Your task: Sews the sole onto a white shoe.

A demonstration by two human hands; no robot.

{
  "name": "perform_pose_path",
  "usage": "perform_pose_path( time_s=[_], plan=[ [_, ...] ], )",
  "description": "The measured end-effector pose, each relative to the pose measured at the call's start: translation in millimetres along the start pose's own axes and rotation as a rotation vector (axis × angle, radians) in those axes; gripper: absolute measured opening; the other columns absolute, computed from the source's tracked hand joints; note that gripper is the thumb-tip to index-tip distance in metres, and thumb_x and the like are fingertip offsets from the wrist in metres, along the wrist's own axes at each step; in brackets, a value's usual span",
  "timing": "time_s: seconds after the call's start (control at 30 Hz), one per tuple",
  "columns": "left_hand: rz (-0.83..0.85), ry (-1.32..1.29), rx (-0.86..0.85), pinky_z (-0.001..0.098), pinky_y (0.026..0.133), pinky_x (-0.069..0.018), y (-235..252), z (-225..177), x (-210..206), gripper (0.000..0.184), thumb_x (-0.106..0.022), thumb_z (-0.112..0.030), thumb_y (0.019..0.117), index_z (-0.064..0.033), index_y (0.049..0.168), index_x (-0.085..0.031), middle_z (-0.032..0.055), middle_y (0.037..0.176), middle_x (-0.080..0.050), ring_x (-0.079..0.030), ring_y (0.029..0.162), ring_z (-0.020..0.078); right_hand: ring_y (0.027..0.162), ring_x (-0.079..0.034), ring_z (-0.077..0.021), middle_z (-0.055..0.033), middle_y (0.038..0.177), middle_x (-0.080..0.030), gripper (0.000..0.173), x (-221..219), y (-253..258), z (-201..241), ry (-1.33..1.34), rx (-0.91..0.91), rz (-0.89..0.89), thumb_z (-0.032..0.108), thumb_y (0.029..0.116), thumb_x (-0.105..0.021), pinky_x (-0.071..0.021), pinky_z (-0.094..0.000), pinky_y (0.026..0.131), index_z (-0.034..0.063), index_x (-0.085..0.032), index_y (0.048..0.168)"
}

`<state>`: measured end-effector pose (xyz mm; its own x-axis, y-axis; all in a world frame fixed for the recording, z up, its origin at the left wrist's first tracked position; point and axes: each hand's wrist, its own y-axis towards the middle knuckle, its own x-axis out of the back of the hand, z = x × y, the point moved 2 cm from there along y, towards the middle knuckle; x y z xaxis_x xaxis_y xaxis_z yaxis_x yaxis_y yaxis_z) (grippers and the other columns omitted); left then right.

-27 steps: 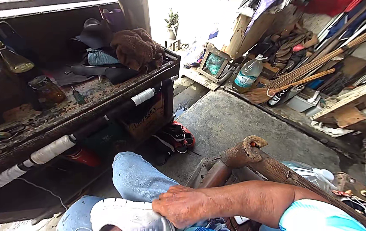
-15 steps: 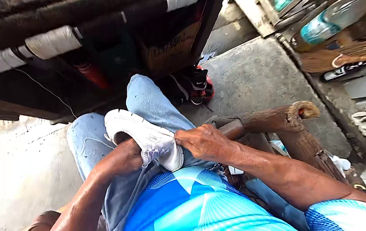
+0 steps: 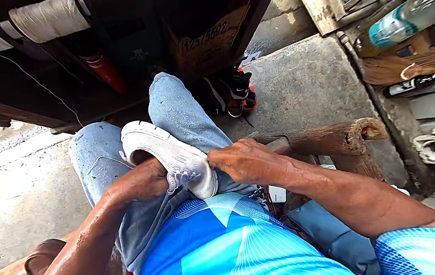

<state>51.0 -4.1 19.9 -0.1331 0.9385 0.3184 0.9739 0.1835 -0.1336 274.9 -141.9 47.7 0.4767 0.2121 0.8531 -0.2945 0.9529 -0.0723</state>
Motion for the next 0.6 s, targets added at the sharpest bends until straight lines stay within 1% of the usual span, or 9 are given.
perform_pose_path(
  time_s=[0.07, 0.17, 0.27, 0.3, 0.37, 0.43, 0.47, 0.53, 0.6],
  plan=[
    [-0.034, -0.052, -0.03, 0.0138, 0.082, -0.0542, -3, 3, 0, 0.011, -0.064, -0.012, 0.09, -0.0156, 0.096, -0.072, -0.0146, 0.089, -0.07, -0.063, 0.088, -0.0104, 0.054, -0.06, -0.0197, -0.0008, 0.062, -0.057, 0.024, 3, -7, -12, -0.018, -0.044, -0.132, 0.027, 0.1056, -0.049, -0.0469, -0.0404, 0.045, 0.0128, -0.065, 0.094],
    [-0.047, -0.032, -0.035, 0.0132, 0.081, -0.0541, -3, 2, 0, 0.011, -0.064, -0.013, 0.0895, -0.0166, 0.095, -0.073, -0.0149, 0.089, -0.07, -0.064, 0.087, -0.0102, 0.056, -0.06, -0.0185, -0.0016, 0.065, -0.06, 0.026, 12, -16, -26, 0.04, -0.141, -0.245, 0.027, 0.1071, -0.049, -0.0474, -0.0401, 0.049, 0.0104, -0.068, 0.102],
    [-0.065, -0.023, -0.04, 0.0139, 0.082, -0.0544, -6, 9, 5, 0.012, -0.064, -0.012, 0.0885, -0.0164, 0.096, -0.072, -0.0143, 0.089, -0.07, -0.064, 0.088, -0.0098, 0.066, -0.068, -0.0265, -0.0119, 0.077, -0.068, 0.03, 25, -25, -45, 0.036, -0.316, -0.41, 0.025, 0.108, -0.048, -0.0547, -0.0499, 0.059, 0.0032, -0.069, 0.108],
    [-0.072, -0.038, -0.049, 0.0146, 0.083, -0.0546, -8, 13, 7, 0.013, -0.064, -0.012, 0.0891, -0.0165, 0.097, -0.072, -0.0142, 0.09, -0.07, -0.064, 0.089, -0.0094, 0.068, -0.067, -0.0244, -0.0119, 0.079, -0.069, 0.03, 27, -29, -53, 0.042, -0.375, -0.467, 0.024, 0.108, -0.048, -0.0546, -0.0476, 0.062, 0.0023, -0.069, 0.11],
    [-0.087, -0.068, -0.073, 0.0154, 0.084, -0.0553, -13, 19, 9, 0.014, -0.064, -0.012, 0.0903, -0.0175, 0.1, -0.071, -0.0146, 0.092, -0.071, -0.064, 0.091, -0.0086, 0.064, -0.062, -0.0176, -0.008, 0.076, -0.066, 0.027, 22, -34, -58, 0.076, -0.421, -0.527, 0.022, 0.1075, -0.049, -0.0519, -0.0399, 0.059, 0.0029, -0.069, 0.106],
    [-0.112, -0.069, -0.054, 0.0154, 0.083, -0.0556, -20, 21, 10, 0.013, -0.064, -0.013, 0.09, -0.0183, 0.1, -0.071, -0.0153, 0.092, -0.071, -0.065, 0.09, -0.0086, 0.058, -0.054, -0.0095, -0.0027, 0.073, -0.06, 0.021, 16, -36, -50, 0.231, -0.416, -0.505, 0.018, 0.107, -0.051, -0.0467, -0.0286, 0.054, 0.0036, -0.067, 0.106],
    [-0.138, -0.039, -0.04, 0.0161, 0.082, -0.0559, -24, 21, 12, 0.012, -0.063, -0.014, 0.0907, -0.0185, 0.098, -0.071, -0.0148, 0.091, -0.07, -0.065, 0.089, -0.008, 0.055, -0.05, -0.0063, -0.0002, 0.073, -0.057, 0.019, 18, -35, -46, 0.382, -0.391, -0.482, 0.015, 0.1071, -0.05, -0.0449, -0.0236, 0.05, 0.0034, -0.065, 0.11],
    [-0.217, 0.113, -0.006, 0.019, 0.079, -0.056, -35, 19, 17, 0.014, -0.06, -0.017, 0.0917, -0.018, 0.089, -0.073, -0.0125, 0.086, -0.071, -0.065, 0.086, -0.0058, 0.049, -0.047, -0.005, 0.002, 0.069, -0.055, 0.024, 23, -33, -34, 0.699, -0.319, -0.404, 0.013, 0.1069, -0.048, -0.0439, -0.021, 0.045, 0.0031, -0.061, 0.124],
    [-0.29, 0.313, 0.033, 0.0251, 0.081, -0.0536, -49, 13, 24, 0.022, -0.054, -0.016, 0.0905, -0.0176, 0.081, -0.073, -0.0095, 0.086, -0.068, -0.063, 0.089, -0.0007, 0.046, -0.046, -0.0063, 0.0009, 0.064, -0.053, 0.027, 24, -30, -19, 0.958, -0.24, -0.237, 0.015, 0.106, -0.047, -0.0425, -0.0224, 0.041, 0.0056, -0.061, 0.127]
  ],
)
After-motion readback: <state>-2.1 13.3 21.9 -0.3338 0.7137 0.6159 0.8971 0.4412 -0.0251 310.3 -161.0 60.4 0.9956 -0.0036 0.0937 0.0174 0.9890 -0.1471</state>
